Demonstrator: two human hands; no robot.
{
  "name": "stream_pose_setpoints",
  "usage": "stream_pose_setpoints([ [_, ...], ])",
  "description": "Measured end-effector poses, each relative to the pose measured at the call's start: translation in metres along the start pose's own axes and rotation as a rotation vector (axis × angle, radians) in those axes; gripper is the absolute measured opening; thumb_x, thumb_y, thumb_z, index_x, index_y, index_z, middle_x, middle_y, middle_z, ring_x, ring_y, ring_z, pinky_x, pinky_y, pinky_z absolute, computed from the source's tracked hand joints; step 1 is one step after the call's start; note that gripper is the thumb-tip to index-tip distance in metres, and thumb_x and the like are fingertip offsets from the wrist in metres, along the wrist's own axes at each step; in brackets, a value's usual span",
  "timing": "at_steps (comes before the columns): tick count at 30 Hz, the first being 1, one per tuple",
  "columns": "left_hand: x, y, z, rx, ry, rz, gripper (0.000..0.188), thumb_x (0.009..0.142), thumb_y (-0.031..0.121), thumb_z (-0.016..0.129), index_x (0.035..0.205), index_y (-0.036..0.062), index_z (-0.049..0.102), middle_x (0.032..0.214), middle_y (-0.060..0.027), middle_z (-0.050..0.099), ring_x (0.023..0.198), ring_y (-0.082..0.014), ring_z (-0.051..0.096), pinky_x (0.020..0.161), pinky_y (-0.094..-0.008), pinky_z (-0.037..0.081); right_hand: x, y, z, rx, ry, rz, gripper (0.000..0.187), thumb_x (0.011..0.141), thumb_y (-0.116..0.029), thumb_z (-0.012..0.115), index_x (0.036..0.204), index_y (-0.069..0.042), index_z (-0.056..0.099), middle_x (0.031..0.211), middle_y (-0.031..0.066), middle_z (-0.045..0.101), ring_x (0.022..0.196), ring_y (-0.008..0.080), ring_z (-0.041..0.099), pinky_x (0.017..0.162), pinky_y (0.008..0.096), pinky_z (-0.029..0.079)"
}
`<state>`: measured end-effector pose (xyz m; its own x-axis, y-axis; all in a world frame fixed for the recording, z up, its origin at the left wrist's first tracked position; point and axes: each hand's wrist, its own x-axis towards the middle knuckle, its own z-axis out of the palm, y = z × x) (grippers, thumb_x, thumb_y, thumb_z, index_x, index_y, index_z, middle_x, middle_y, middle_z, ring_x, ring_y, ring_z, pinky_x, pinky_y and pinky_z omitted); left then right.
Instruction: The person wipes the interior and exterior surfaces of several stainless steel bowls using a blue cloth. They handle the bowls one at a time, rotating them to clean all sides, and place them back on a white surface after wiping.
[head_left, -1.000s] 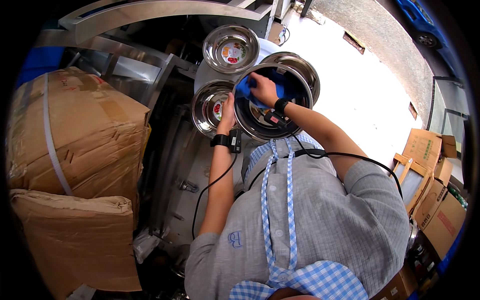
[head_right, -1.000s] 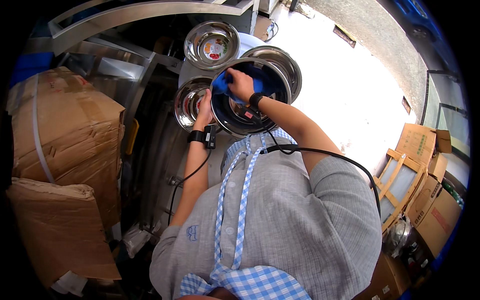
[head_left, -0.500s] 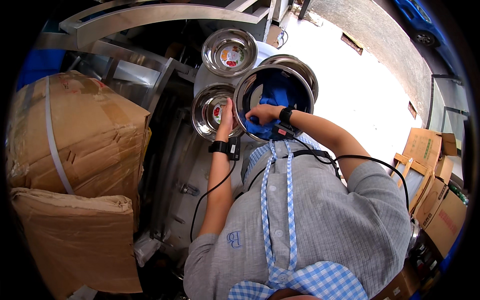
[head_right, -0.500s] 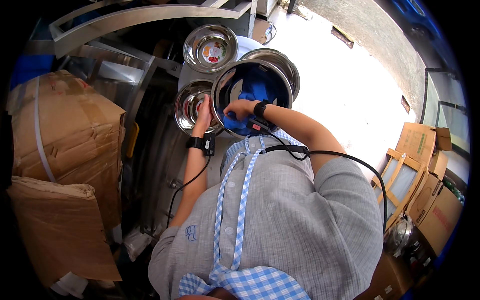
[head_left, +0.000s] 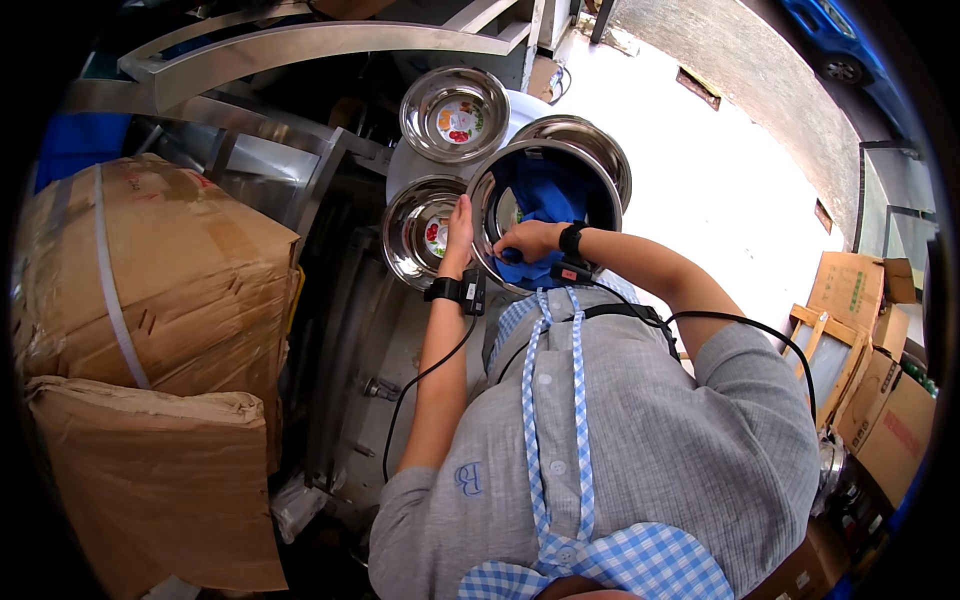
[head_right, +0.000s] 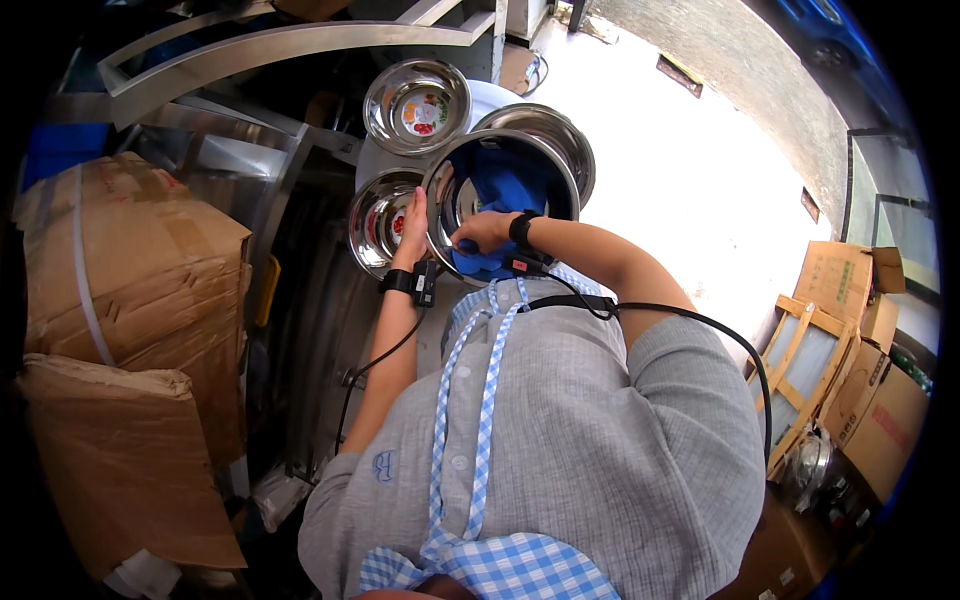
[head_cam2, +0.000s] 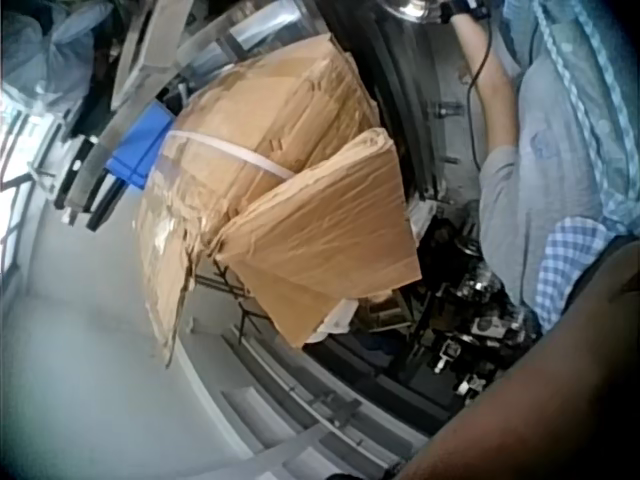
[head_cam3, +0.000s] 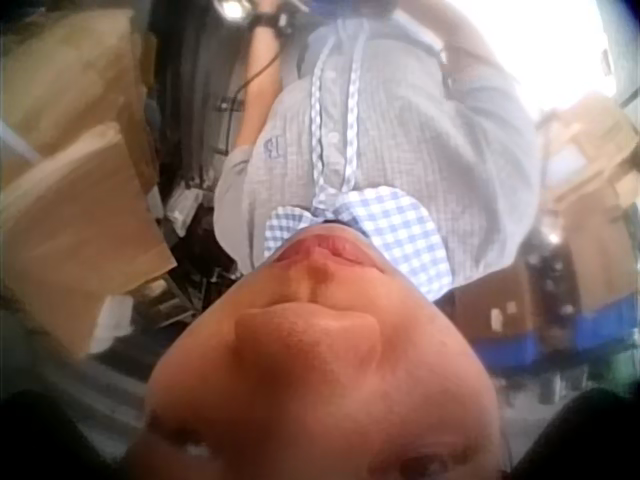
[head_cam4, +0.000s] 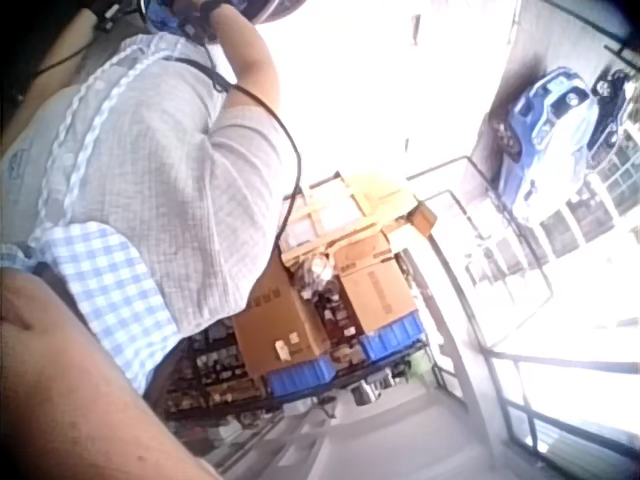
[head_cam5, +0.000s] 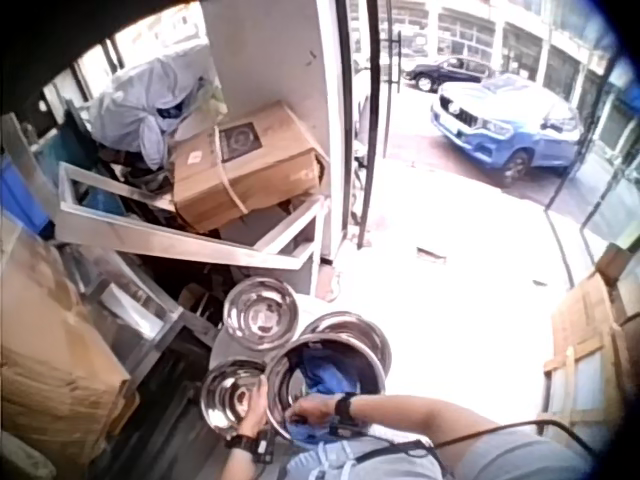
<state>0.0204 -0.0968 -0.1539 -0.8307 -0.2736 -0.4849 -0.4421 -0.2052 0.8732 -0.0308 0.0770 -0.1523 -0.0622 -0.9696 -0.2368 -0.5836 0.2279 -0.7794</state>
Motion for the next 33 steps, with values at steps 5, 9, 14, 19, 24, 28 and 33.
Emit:
stream_pose_setpoints([
  [5,0.009,-0.016,-0.009,-0.091,-0.052,-0.013,0.061,0.1,0.046,0.042,0.135,-0.0038,0.045,0.13,-0.0118,0.054,0.115,-0.0165,0.05,0.1,-0.0289,0.038,0.027,0.003,-0.001,0.139,0.716,0.204,0.033,0.067,-0.005,0.061,0.098,-0.015,0.058,0.087,0.0141,0.065,0.085,0.0365,0.062,0.071,0.0454,0.049],
  [9,0.005,-0.015,-0.008,0.038,0.002,0.065,0.063,0.1,0.044,0.043,0.138,-0.0059,0.04,0.139,-0.0149,0.047,0.128,-0.0205,0.043,0.107,-0.0287,0.031,0.032,0.009,-0.022,0.266,1.351,0.602,0.026,0.073,-0.004,0.062,0.097,-0.01,0.057,0.088,0.0169,0.064,0.088,0.039,0.061,0.073,0.0457,0.048],
  [14,-0.006,-0.021,-0.011,-0.044,-0.027,-0.025,0.066,0.1,0.047,0.041,0.143,-0.0018,0.033,0.146,-0.0124,0.038,0.134,-0.0206,0.036,0.11,-0.0298,0.028,0.032,0.021,-0.023,0.341,1.519,0.836,0.028,0.077,-0.004,0.063,0.103,-0.01,0.053,0.1,0.02,0.063,0.097,0.0415,0.058,0.08,0.0464,0.047],
  [19,-0.027,-0.029,-0.013,-0.139,-0.155,-0.161,0.062,0.099,0.052,0.038,0.143,0.0083,0.035,0.143,-0.0058,0.042,0.13,-0.0181,0.041,0.105,-0.0326,0.035,0.023,0.02,-0.022,0.193,1.152,0.498,0.032,0.07,0.0,0.055,0.101,-0.007,0.051,0.097,0.0189,0.061,0.094,0.0411,0.058,0.076,0.0476,0.047],
  [24,-0.024,-0.034,-0.03,-0.038,-0.261,-0.178,0.07,0.093,0.066,0.035,0.137,0.0128,0.043,0.133,-0.0048,0.051,0.12,-0.0196,0.049,0.094,-0.0376,0.044,0.007,0.02,-0.02,0.122,0.66,0.21,0.038,0.069,0.001,0.057,0.107,-0.009,0.057,0.092,0.0198,0.065,0.088,0.0401,0.061,0.074,0.0436,0.048],
  [28,-0.01,-0.008,-0.013,-0.135,-0.134,-0.1,0.076,0.092,0.069,0.035,0.14,0.0101,0.04,0.134,-0.0068,0.051,0.119,-0.0199,0.05,0.093,-0.0369,0.045,-0.021,0.009,-0.017,0.016,0.27,0.138,0.037,0.067,0.001,0.058,0.102,-0.013,0.058,0.087,0.0163,0.064,0.085,0.0385,0.061,0.071,0.045,0.047],
  [33,0.002,-0.009,0.014,0.283,0.033,0.147,0.057,0.097,0.049,0.047,0.119,-0.0019,0.059,0.109,-0.0128,0.064,0.108,-0.0209,0.055,0.096,-0.0312,0.039,-0.041,-0.008,0.001,-0.069,0.059,0.025,0.034,0.068,0.0,0.06,0.099,-0.015,0.062,0.087,0.0114,0.066,0.085,0.0346,0.063,0.071,0.0432,0.048],
])
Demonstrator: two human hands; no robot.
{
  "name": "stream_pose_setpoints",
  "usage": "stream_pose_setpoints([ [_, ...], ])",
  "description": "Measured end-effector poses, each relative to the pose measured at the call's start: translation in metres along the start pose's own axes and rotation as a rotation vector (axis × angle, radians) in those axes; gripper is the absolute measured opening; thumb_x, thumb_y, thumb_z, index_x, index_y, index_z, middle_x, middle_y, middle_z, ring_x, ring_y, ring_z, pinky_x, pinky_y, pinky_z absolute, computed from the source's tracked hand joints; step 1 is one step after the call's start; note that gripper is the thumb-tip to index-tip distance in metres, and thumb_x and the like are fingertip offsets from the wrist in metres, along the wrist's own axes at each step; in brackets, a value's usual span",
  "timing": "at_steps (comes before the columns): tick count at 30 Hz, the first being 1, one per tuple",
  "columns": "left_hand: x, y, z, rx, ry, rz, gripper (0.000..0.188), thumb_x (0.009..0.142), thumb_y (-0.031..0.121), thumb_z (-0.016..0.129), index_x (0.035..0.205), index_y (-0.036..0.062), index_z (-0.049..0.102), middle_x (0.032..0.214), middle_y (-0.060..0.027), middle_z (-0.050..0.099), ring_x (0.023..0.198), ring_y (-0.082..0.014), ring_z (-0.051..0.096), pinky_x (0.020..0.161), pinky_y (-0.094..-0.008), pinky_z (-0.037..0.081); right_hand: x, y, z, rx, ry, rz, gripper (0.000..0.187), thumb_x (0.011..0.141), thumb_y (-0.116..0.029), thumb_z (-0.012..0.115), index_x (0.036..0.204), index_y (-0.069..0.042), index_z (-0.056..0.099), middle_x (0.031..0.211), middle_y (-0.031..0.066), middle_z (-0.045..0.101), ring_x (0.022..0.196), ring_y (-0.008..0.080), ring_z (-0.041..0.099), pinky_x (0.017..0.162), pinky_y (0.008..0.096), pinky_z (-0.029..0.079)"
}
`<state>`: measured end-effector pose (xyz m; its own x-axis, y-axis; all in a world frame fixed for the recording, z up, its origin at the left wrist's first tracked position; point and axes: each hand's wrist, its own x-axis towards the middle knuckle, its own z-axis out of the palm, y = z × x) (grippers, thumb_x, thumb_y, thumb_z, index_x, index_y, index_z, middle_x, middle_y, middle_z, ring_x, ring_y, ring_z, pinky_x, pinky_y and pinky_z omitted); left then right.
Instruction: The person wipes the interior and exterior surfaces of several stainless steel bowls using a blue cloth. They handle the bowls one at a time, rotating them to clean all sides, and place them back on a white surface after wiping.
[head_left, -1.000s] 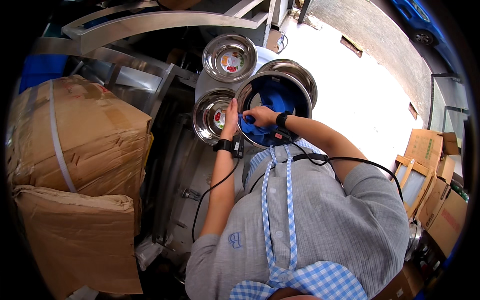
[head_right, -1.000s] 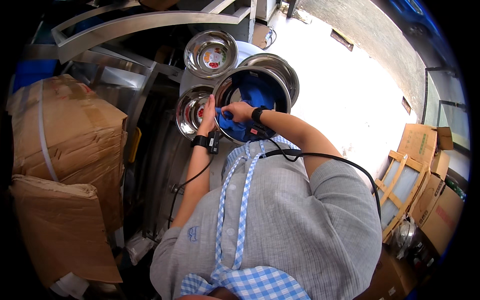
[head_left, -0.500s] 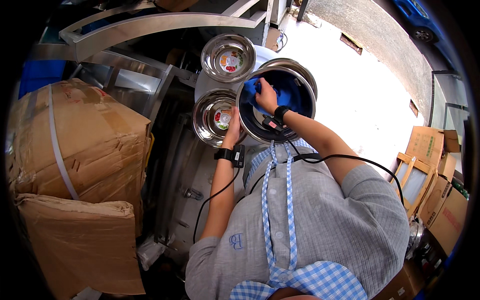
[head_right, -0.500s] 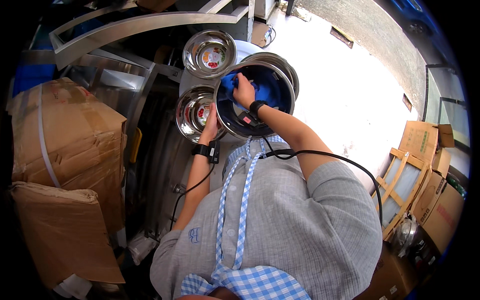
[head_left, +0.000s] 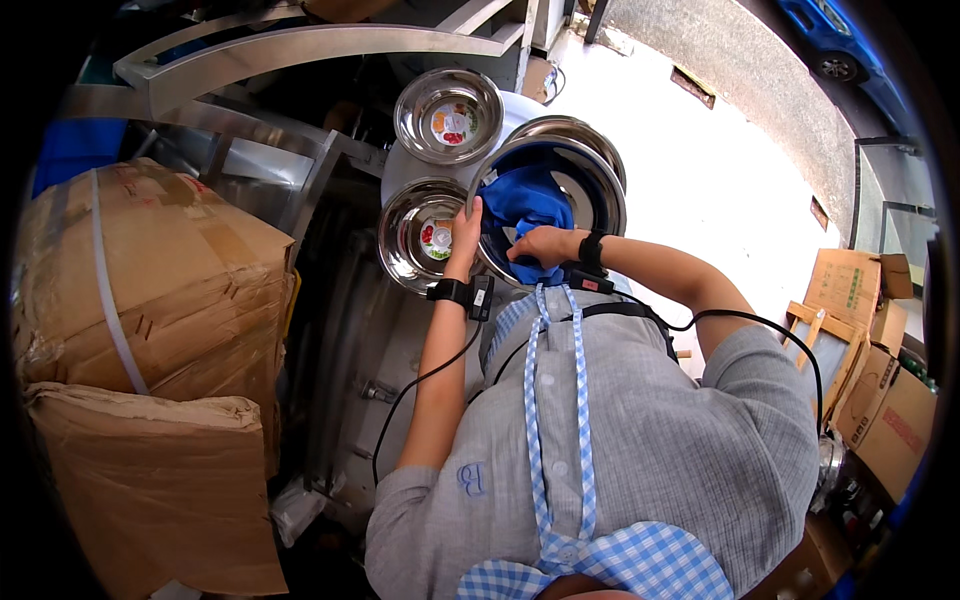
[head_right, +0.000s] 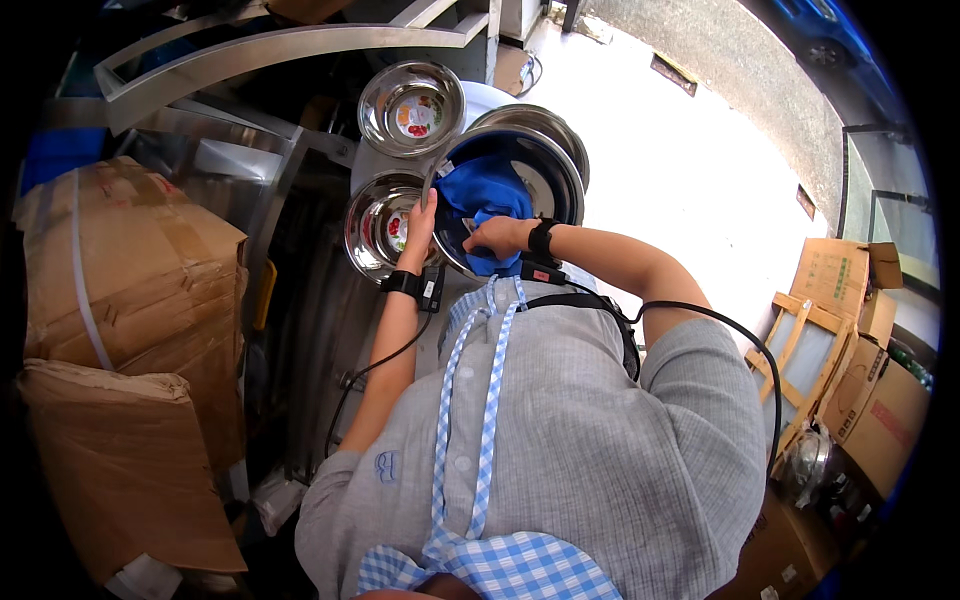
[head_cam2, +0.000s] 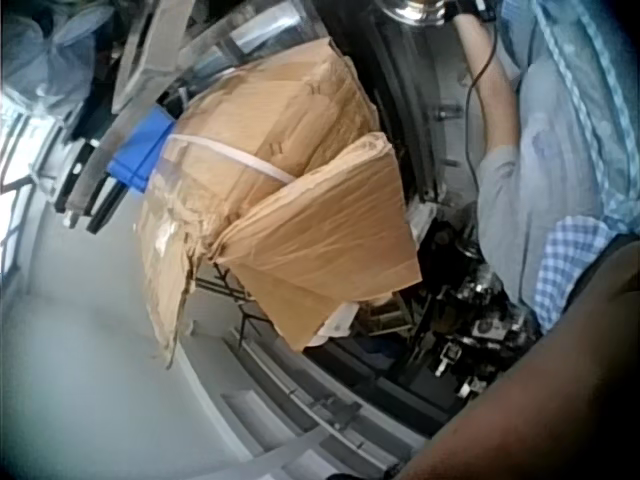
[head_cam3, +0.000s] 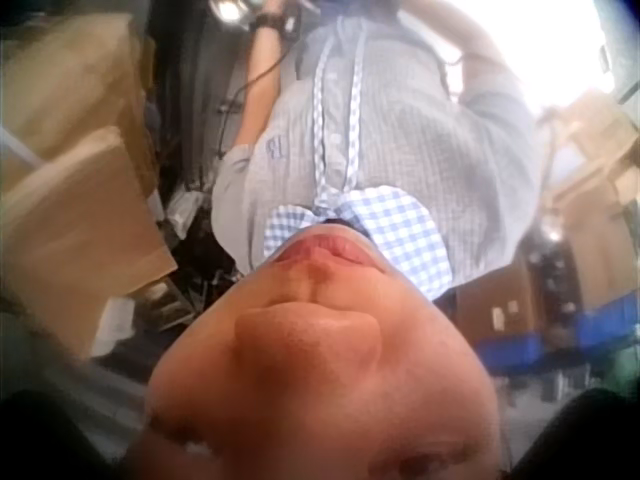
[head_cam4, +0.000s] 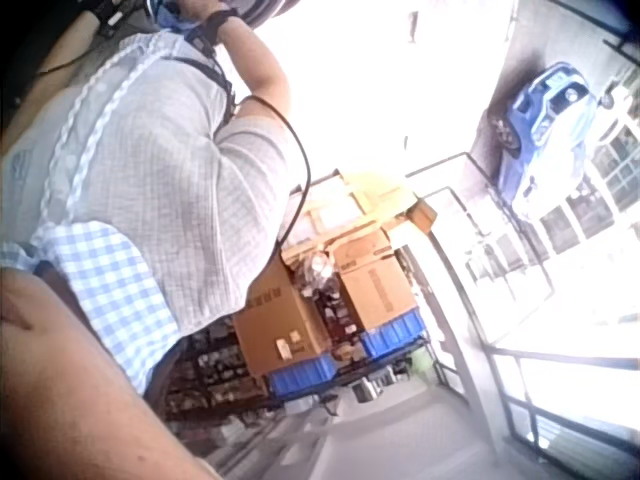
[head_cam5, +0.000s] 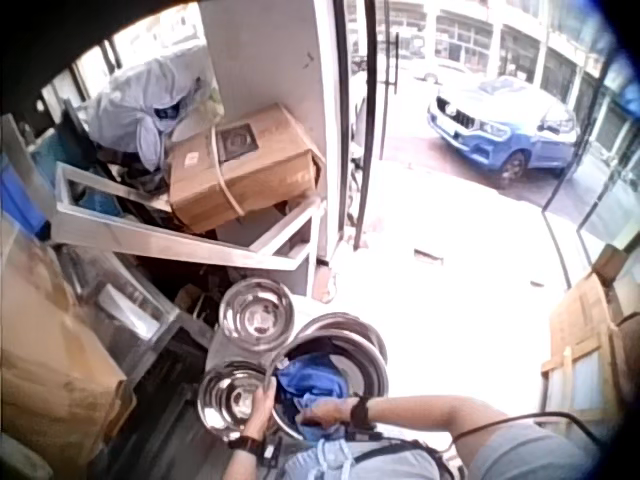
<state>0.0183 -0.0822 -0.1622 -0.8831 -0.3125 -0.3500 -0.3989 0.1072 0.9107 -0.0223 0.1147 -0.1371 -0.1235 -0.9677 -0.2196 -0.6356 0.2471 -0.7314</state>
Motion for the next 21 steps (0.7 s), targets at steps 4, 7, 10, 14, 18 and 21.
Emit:
stream_pose_setpoints([
  [4,-0.008,-0.006,-0.013,0.046,-0.08,-0.016,0.06,0.098,0.05,0.045,0.125,-0.002,0.056,0.119,-0.0144,0.061,0.112,-0.0209,0.053,0.099,-0.0309,0.038,-0.014,0.003,-0.014,-0.211,-0.413,0.128,0.035,0.071,-0.001,0.061,0.102,-0.017,0.067,0.085,0.01,0.068,0.082,0.03,0.066,0.068,0.0415,0.05],
  [7,-0.023,-0.004,-0.012,-0.088,-0.064,-0.068,0.064,0.098,0.051,0.043,0.13,-0.0028,0.051,0.125,-0.013,0.057,0.117,-0.0203,0.05,0.101,-0.0303,0.036,-0.018,0.03,-0.006,-0.21,-0.408,0.05,0.034,0.072,-0.001,0.061,0.101,-0.018,0.069,0.081,0.0087,0.069,0.08,0.0277,0.067,0.066,0.0407,0.05],
  [10,-0.03,0.002,-0.015,-0.101,-0.074,-0.096,0.066,0.098,0.052,0.042,0.132,-0.0041,0.049,0.13,-0.0129,0.054,0.12,-0.0201,0.048,0.103,-0.0304,0.034,-0.006,0.024,-0.004,-0.127,-0.378,0.034,0.036,0.067,0.0,0.063,0.098,-0.018,0.068,0.088,0.008,0.068,0.085,0.0292,0.066,0.069,0.0404,0.05],
  [14,-0.025,-0.004,-0.017,-0.094,-0.171,-0.131,0.072,0.098,0.055,0.039,0.14,-0.0031,0.039,0.137,-0.0133,0.046,0.127,-0.0198,0.041,0.107,-0.0299,0.029,0.026,0.013,-0.001,-0.06,-0.282,-0.03,0.042,0.06,0.0,0.067,0.098,-0.018,0.066,0.091,0.01,0.066,0.089,0.0334,0.064,0.073,0.0429,0.05],
  [18,-0.027,-0.013,-0.01,-0.11,-0.019,-0.054,0.068,0.098,0.054,0.04,0.129,-0.0056,0.051,0.124,-0.0136,0.056,0.115,-0.0185,0.049,0.1,-0.0298,0.036,0.056,0.009,-0.012,0.056,0.413,0.056,0.044,0.063,-0.009,0.066,0.106,-0.015,0.062,0.092,0.0134,0.066,0.093,0.036,0.062,0.076,0.0456,0.051],
  [21,-0.031,-0.013,-0.012,-0.06,-0.003,-0.043,0.067,0.098,0.056,0.04,0.12,-0.0058,0.055,0.11,-0.011,0.06,0.103,-0.0163,0.051,0.094,-0.0293,0.039,0.061,0.015,-0.016,-0.012,0.788,0.294,0.029,0.068,-0.007,0.064,0.095,-0.01,0.056,0.091,0.0122,0.06,0.091,0.0349,0.058,0.075,0.0448,0.049],
])
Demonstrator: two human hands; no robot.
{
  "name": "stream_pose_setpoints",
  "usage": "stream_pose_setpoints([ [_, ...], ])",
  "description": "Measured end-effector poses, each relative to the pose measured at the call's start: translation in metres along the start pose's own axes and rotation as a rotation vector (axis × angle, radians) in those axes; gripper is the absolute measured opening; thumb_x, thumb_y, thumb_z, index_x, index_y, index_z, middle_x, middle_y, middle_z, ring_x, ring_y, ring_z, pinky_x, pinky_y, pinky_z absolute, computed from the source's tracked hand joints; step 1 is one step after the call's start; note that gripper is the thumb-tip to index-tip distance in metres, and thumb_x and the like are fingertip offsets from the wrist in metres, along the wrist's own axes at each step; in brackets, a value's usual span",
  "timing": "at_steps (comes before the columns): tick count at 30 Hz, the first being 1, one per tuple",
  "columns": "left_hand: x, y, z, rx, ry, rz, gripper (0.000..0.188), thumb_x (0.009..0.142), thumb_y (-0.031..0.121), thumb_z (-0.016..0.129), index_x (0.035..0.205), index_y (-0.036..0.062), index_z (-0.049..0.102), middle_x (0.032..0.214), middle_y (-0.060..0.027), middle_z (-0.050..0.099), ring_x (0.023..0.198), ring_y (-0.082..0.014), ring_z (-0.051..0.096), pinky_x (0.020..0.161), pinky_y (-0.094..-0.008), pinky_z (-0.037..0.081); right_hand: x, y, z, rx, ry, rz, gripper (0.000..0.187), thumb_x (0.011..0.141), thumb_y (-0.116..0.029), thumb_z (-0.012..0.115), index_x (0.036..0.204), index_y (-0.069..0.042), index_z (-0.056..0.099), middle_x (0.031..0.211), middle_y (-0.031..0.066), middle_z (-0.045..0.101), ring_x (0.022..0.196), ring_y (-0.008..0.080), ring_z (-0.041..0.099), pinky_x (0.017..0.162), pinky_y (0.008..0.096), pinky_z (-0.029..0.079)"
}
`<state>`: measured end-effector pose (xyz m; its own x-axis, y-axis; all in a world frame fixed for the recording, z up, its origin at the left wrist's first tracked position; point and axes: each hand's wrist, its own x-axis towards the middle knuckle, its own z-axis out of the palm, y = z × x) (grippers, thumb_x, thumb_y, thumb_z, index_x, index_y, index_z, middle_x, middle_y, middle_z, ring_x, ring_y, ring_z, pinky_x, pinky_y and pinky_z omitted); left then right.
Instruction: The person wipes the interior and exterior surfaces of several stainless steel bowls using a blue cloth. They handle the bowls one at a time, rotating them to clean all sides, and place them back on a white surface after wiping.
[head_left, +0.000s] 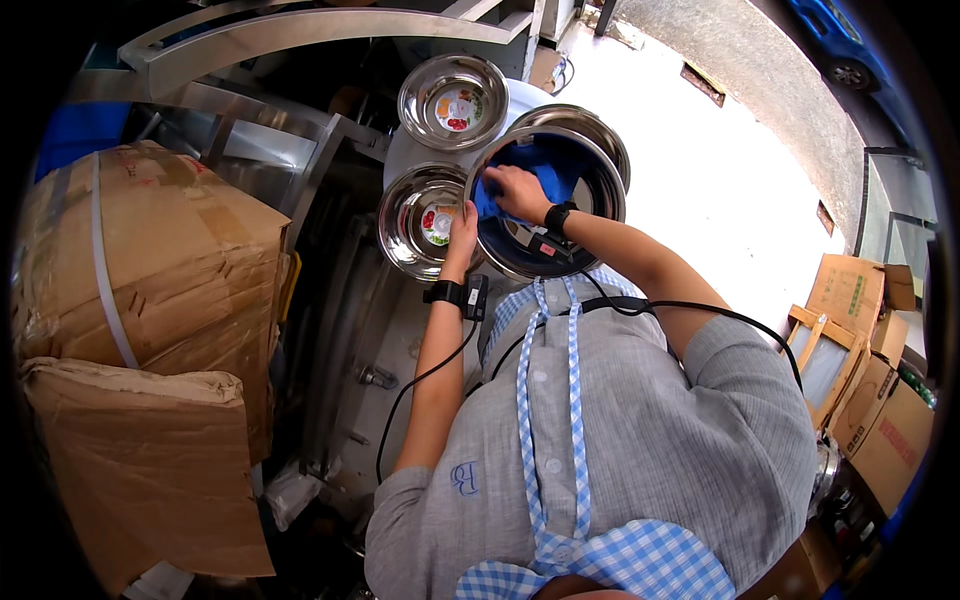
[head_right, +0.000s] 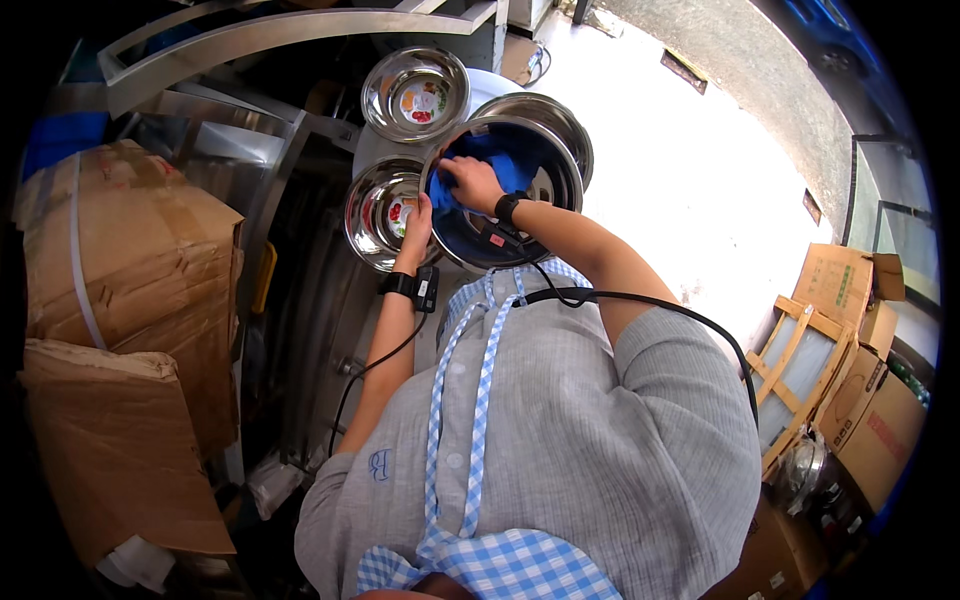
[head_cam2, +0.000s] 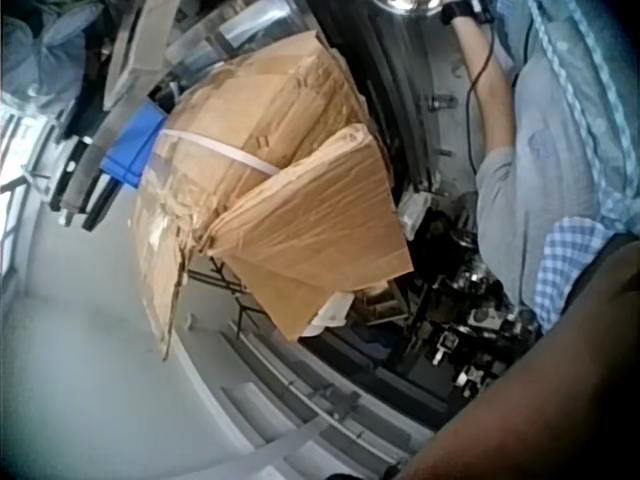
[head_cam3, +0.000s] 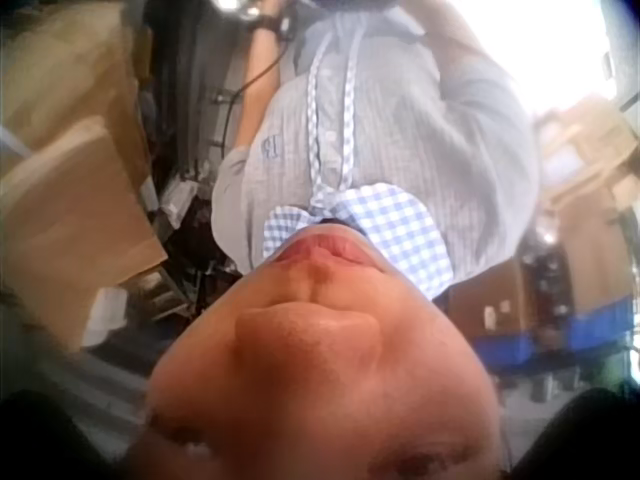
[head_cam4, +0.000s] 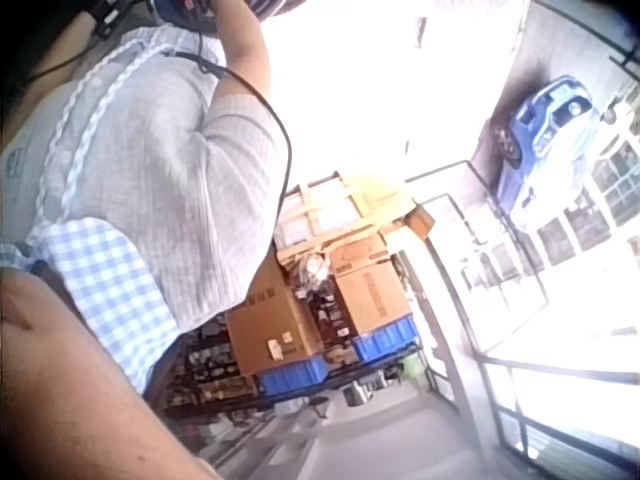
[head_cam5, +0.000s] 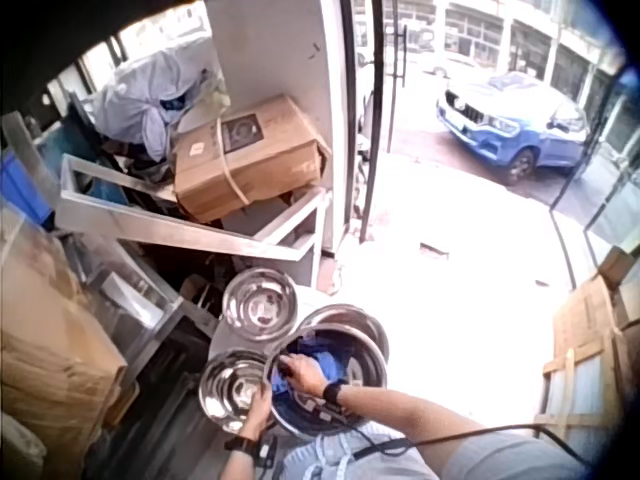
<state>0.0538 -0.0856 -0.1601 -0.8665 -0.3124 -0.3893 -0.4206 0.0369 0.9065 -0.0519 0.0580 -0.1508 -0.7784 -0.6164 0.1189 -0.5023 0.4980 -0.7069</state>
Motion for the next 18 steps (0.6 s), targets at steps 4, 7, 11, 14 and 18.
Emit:
stream_pose_setpoints([
  [4,0.0,-0.006,-0.004,0.059,0.008,0.037,0.065,0.097,0.058,0.039,0.098,-0.0034,0.06,0.082,-0.004,0.055,0.081,-0.0134,0.047,0.079,-0.0292,0.042,0.004,0.011,-0.004,-0.157,0.359,0.305,0.036,0.07,-0.009,0.063,0.104,-0.011,0.05,0.092,0.0119,0.057,0.09,0.0339,0.056,0.072,0.0469,0.045],
  [7,0.0,-0.005,-0.002,0.078,0.002,0.046,0.065,0.098,0.058,0.037,0.088,-0.0025,0.057,0.074,-0.0024,0.049,0.075,-0.0129,0.043,0.072,-0.03,0.042,0.0,0.022,-0.007,-0.267,0.261,0.211,0.037,0.073,-0.014,0.064,0.106,-0.006,0.048,0.091,0.0161,0.058,0.087,0.0364,0.058,0.074,0.0468,0.047],
  [11,0.007,-0.01,-0.006,0.137,-0.031,0.034,0.066,0.099,0.057,0.034,0.078,-0.0022,0.054,0.066,-0.0016,0.043,0.069,-0.0128,0.039,0.064,-0.0312,0.04,-0.011,0.032,0.01,-0.119,0.144,0.039,0.055,0.069,-0.015,0.068,0.114,-0.002,0.038,0.093,0.0201,0.057,0.082,0.0406,0.06,0.069,0.0488,0.05],
  [14,0.009,-0.019,-0.005,0.115,0.01,0.036,0.068,0.099,0.058,0.033,0.077,-0.0035,0.054,0.065,-0.0038,0.044,0.069,-0.0136,0.039,0.064,-0.0317,0.04,-0.012,0.024,0.011,-0.03,-0.251,-0.078,0.067,0.065,-0.017,0.074,0.119,-0.004,0.037,0.1,0.0232,0.06,0.089,0.0423,0.061,0.072,0.0471,0.051],
  [18,0.01,-0.023,-0.003,0.062,0.021,0.058,0.06,0.098,0.054,0.04,0.097,-0.0035,0.059,0.081,-0.0051,0.057,0.079,-0.0125,0.049,0.072,-0.0288,0.043,-0.031,-0.005,0.01,-0.298,-0.884,-0.046,0.059,0.065,-0.022,0.075,0.119,-0.006,0.055,0.104,0.0216,0.065,0.098,0.0367,0.064,0.08,0.043,0.051],
])
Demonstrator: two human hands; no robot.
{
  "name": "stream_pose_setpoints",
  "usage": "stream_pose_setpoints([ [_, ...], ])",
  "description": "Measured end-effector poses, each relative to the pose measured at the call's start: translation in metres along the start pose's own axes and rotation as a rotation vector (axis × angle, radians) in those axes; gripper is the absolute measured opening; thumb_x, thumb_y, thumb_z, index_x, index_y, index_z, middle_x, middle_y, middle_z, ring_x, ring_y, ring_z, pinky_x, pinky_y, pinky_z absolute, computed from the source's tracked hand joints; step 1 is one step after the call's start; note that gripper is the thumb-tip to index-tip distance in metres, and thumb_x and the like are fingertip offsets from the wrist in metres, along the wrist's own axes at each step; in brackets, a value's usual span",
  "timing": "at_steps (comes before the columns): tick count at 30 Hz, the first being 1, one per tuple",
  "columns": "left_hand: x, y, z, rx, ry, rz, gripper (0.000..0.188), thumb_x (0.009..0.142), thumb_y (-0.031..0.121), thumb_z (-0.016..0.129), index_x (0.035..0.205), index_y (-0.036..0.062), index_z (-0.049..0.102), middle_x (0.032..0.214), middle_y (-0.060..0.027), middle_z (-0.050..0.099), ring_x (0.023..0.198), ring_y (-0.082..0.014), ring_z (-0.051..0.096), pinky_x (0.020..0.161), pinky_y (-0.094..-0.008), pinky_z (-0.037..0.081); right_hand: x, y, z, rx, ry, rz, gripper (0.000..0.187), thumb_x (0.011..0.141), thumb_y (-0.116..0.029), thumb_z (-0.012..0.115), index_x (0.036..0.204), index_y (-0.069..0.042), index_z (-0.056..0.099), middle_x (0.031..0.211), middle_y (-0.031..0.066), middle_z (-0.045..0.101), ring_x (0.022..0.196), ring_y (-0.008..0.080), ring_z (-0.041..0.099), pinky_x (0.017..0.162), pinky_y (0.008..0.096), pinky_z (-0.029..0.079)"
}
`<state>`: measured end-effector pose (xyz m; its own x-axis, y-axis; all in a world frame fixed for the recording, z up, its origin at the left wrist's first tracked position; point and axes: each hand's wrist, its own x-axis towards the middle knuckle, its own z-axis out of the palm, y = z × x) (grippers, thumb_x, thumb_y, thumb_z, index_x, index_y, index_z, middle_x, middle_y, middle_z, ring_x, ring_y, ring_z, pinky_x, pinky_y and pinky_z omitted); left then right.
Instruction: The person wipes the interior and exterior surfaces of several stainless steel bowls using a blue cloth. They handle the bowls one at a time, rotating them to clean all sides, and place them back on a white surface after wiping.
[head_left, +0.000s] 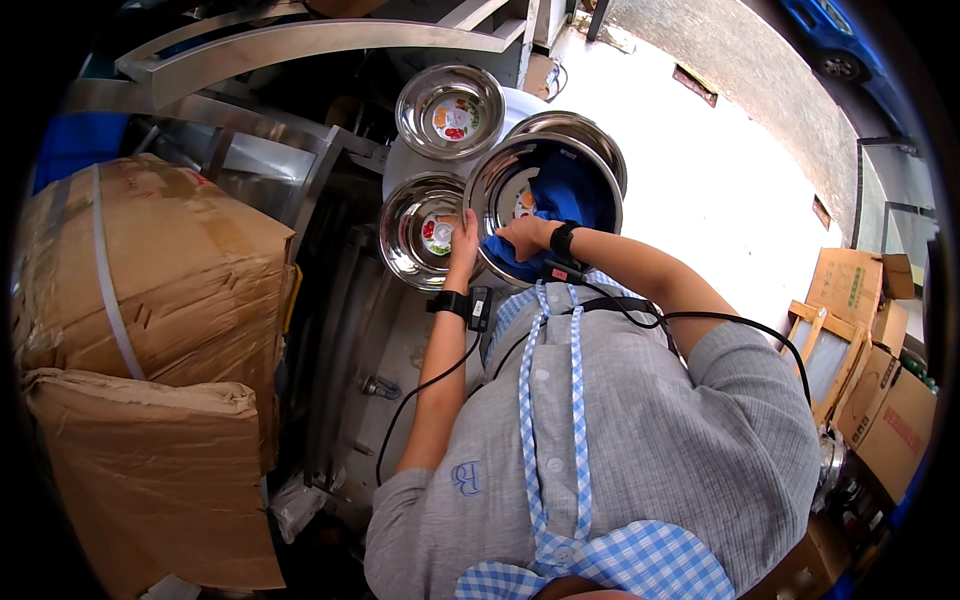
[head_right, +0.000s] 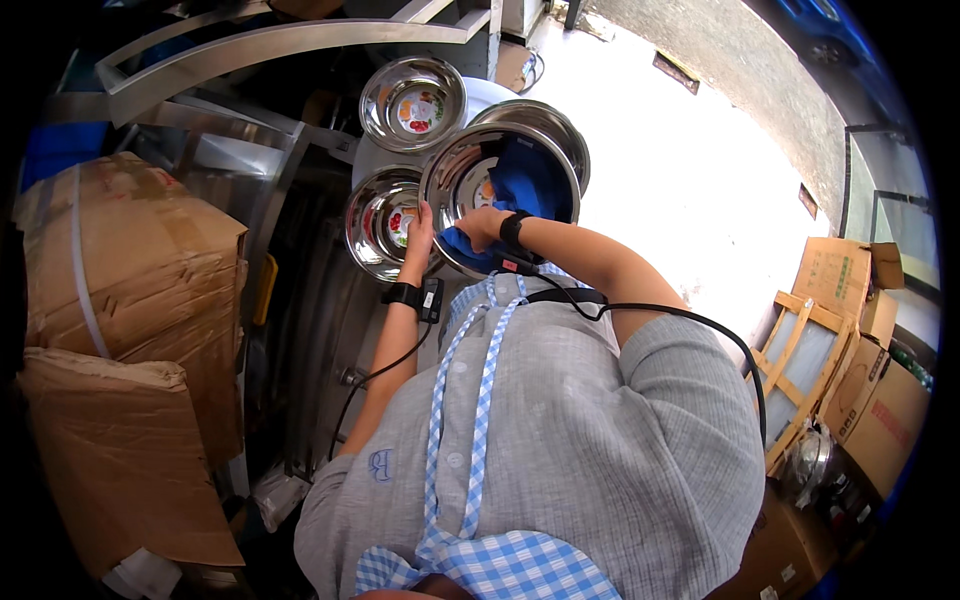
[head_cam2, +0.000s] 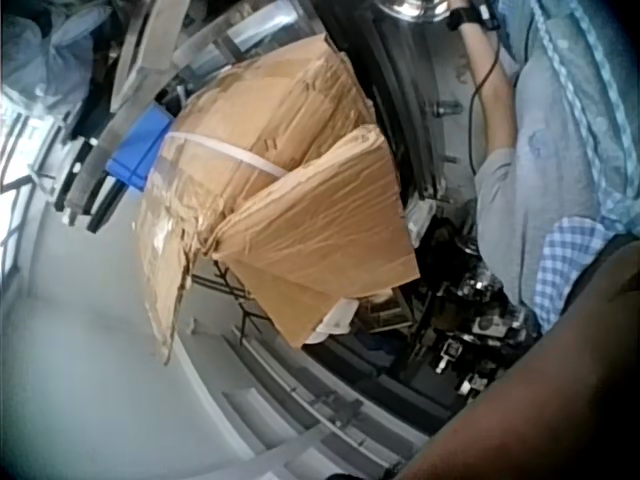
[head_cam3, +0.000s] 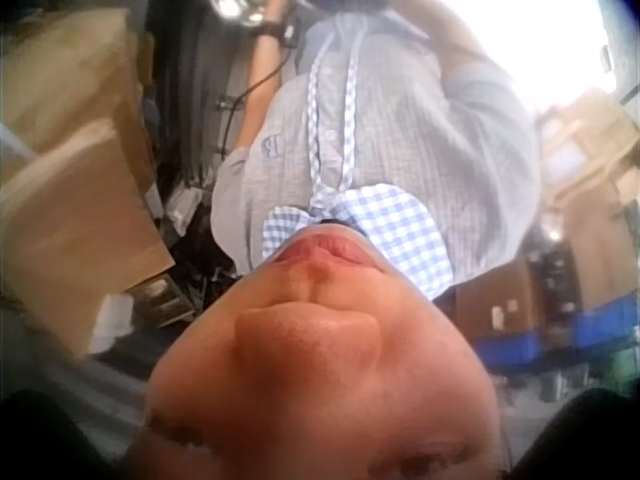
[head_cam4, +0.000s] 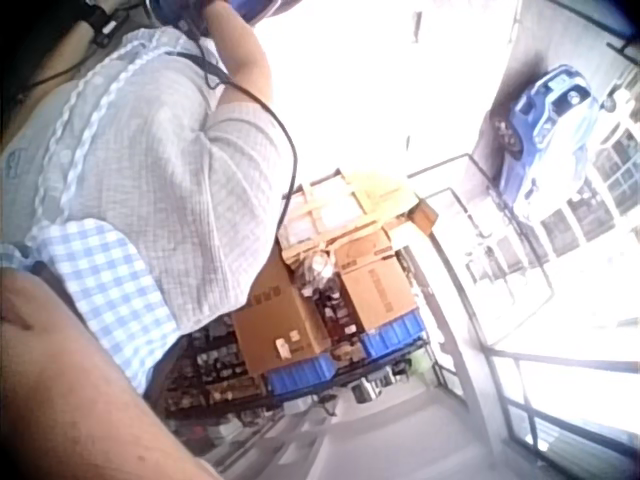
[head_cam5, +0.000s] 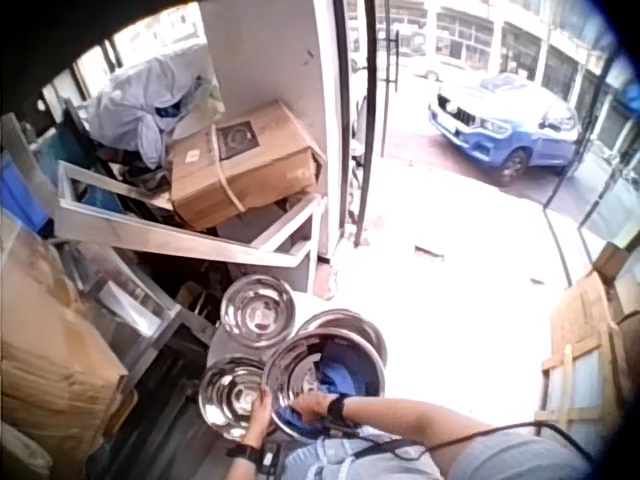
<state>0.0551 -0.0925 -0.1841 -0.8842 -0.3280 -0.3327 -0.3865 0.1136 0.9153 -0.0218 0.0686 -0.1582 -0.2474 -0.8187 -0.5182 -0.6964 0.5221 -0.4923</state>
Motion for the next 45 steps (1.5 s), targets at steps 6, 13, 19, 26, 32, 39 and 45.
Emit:
stream_pose_setpoints([
  [6,-0.005,0.007,-0.005,-0.178,-0.103,-0.128,0.028,0.092,0.025,0.063,0.103,0.0005,0.065,0.084,-0.0002,0.063,0.073,-0.0084,0.056,0.066,-0.0254,0.045,-0.043,0.029,-0.018,-0.082,-0.43,0.214,0.053,0.064,-0.026,0.074,0.111,-0.003,0.067,0.1,0.0169,0.069,0.095,0.0316,0.066,0.079,0.0382,0.052],
  [13,-0.008,0.014,-0.011,-0.079,-0.142,-0.224,0.019,0.085,0.017,0.064,0.092,-0.0001,0.063,0.074,0.0007,0.06,0.066,-0.0076,0.053,0.059,-0.0254,0.042,-0.047,0.045,-0.038,0.019,0.503,0.302,0.035,0.067,-0.011,0.065,0.102,-0.008,0.062,0.089,0.018,0.066,0.083,0.0362,0.066,0.069,0.0435,0.053],
  [19,-0.01,0.02,-0.008,0.0,-0.062,-0.102,0.023,0.085,0.02,0.065,0.092,-0.001,0.063,0.075,-0.0013,0.06,0.067,-0.0109,0.052,0.063,-0.0288,0.043,-0.018,0.014,-0.05,0.422,1.025,0.344,0.046,0.07,-0.012,0.065,0.113,-0.008,0.05,0.099,0.0208,0.059,0.085,0.0404,0.062,0.074,0.0475,0.051],
  [26,-0.008,0.011,-0.006,-0.004,-0.036,-0.042,0.022,0.083,0.02,0.064,0.084,-0.0014,0.061,0.068,-0.0024,0.057,0.062,-0.0126,0.052,0.058,-0.031,0.042,-0.02,0.004,-0.012,-0.071,0.438,0.307,0.063,0.065,-0.025,0.077,0.121,-0.018,0.051,0.119,0.0155,0.048,0.104,0.037,0.057,0.078,0.0506,0.05],
  [32,-0.009,0.008,-0.008,-0.01,-0.041,-0.035,0.021,0.081,0.019,0.064,0.082,-0.0015,0.061,0.067,-0.0024,0.058,0.061,-0.0122,0.052,0.058,-0.031,0.042,-0.052,0.036,-0.015,-0.047,0.424,0.134,0.055,0.062,-0.009,0.073,0.114,-0.017,0.057,0.121,0.0186,0.046,0.094,0.0381,0.061,0.077,0.0438,0.054],
  [39,-0.004,0.004,-0.006,-0.025,-0.053,-0.143,0.023,0.08,0.02,0.064,0.084,-0.0034,0.062,0.069,-0.005,0.062,0.062,-0.0132,0.055,0.06,-0.0307,0.044,-0.041,0.025,-0.009,-0.162,0.484,0.158,0.046,0.066,-0.014,0.072,0.11,-0.017,0.059,0.111,0.019,0.054,0.087,0.0349,0.065,0.071,0.0405,0.053],
  [45,-0.009,-0.001,-0.006,-0.02,-0.06,-0.068,0.027,0.081,0.021,0.061,0.094,-0.0027,0.063,0.083,-0.0069,0.066,0.074,-0.0155,0.061,0.067,-0.0319,0.048,-0.045,0.031,-0.019,-0.019,0.518,0.375,0.046,0.066,-0.015,0.074,0.11,-0.015,0.059,0.107,0.0212,0.056,0.083,0.0366,0.066,0.071,0.0432,0.054],
])
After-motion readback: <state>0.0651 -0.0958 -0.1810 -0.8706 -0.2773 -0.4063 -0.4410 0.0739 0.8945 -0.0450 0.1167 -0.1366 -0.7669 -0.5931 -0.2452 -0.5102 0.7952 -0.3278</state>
